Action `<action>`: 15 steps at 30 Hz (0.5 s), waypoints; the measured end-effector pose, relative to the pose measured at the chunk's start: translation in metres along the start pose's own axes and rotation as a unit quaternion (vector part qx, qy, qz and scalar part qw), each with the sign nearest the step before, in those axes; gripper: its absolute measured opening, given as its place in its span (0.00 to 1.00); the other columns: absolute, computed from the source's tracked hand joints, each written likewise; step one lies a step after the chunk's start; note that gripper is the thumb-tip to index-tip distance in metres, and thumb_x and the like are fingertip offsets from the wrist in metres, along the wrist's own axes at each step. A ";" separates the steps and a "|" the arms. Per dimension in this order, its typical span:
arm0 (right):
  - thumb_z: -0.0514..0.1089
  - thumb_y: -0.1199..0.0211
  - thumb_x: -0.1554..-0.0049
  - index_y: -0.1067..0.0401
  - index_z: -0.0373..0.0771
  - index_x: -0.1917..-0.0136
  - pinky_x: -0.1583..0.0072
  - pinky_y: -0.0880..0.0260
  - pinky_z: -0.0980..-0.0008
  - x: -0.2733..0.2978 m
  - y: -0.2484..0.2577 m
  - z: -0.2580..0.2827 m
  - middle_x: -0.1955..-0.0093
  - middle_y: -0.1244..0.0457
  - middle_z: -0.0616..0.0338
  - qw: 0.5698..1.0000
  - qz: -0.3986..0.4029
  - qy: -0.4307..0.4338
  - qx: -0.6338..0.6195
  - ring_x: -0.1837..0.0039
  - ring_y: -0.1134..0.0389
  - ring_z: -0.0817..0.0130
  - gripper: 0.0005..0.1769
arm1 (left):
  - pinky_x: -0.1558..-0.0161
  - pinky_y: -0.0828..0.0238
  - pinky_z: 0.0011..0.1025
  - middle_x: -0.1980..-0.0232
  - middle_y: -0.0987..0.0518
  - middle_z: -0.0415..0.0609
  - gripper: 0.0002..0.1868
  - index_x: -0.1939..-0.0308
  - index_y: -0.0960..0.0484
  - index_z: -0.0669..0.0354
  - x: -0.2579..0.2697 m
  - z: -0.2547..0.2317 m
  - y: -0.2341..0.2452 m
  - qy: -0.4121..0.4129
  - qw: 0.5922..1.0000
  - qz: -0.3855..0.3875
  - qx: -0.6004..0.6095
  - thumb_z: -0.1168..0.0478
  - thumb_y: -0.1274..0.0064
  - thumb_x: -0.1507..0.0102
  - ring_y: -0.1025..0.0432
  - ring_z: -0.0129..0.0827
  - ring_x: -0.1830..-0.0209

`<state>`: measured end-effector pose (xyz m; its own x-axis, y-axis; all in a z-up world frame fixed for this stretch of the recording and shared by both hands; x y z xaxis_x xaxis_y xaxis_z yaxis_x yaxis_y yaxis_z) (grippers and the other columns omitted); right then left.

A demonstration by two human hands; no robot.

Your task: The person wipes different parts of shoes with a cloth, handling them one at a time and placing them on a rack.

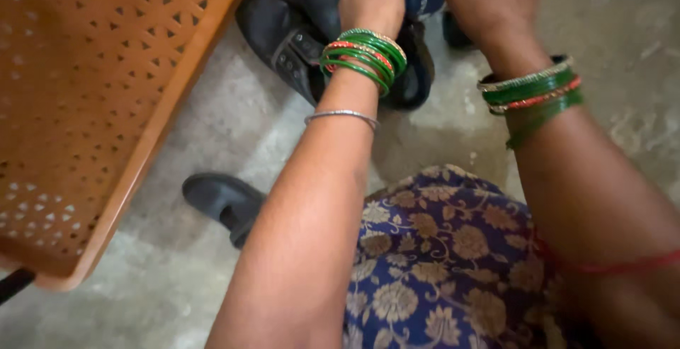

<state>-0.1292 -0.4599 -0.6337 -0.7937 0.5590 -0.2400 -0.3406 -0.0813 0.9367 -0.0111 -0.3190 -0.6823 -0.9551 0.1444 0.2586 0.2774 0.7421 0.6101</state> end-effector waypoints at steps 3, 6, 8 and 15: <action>0.59 0.32 0.41 0.22 0.37 0.55 0.63 0.36 0.56 -0.006 0.015 0.010 0.65 0.33 0.49 0.990 0.045 -0.022 -0.130 0.66 0.31 0.54 0.21 | 0.43 0.28 0.48 0.48 0.18 0.61 0.24 0.46 0.18 0.54 -0.005 -0.001 -0.006 -0.027 1.000 0.006 0.003 0.50 0.45 0.43 0.25 0.59 0.44; 0.62 0.27 0.46 0.21 0.36 0.54 0.64 0.36 0.57 -0.007 0.035 0.031 0.64 0.32 0.48 0.996 0.017 0.060 -0.071 0.66 0.31 0.53 0.25 | 0.47 0.25 0.46 0.54 0.13 0.55 0.21 0.51 0.17 0.54 -0.012 0.000 0.000 -0.001 0.998 0.009 0.064 0.50 0.44 0.45 0.20 0.53 0.50; 0.64 0.24 0.48 0.21 0.35 0.56 0.63 0.35 0.58 -0.006 0.038 0.044 0.64 0.32 0.47 0.994 -0.008 0.104 0.016 0.67 0.32 0.53 0.28 | 0.48 0.27 0.48 0.55 0.15 0.57 0.26 0.48 0.20 0.54 -0.016 -0.001 0.009 -0.029 0.998 -0.015 0.061 0.51 0.39 0.49 0.22 0.57 0.50; 0.50 0.27 0.54 0.25 0.36 0.45 0.50 0.35 0.53 0.007 0.042 0.080 0.49 0.33 0.50 0.966 -0.144 0.157 0.147 0.45 0.35 0.47 0.27 | 0.46 0.27 0.50 0.52 0.17 0.61 0.22 0.45 0.21 0.52 -0.013 -0.007 0.023 -0.123 0.989 -0.021 0.074 0.51 0.47 0.41 0.23 0.60 0.49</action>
<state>-0.1088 -0.3929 -0.5758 -0.8167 0.2415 -0.5241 -0.4491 0.3043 0.8400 0.0090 -0.3084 -0.6661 -0.9670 0.2526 0.0339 0.2359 0.8365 0.4947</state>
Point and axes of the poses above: each hand's wrist, its own x-axis away from the middle knuckle, its own y-axis out of the back of the hand, z = x × y, the point moved 5 cm from there along -x, towards the middle knuckle
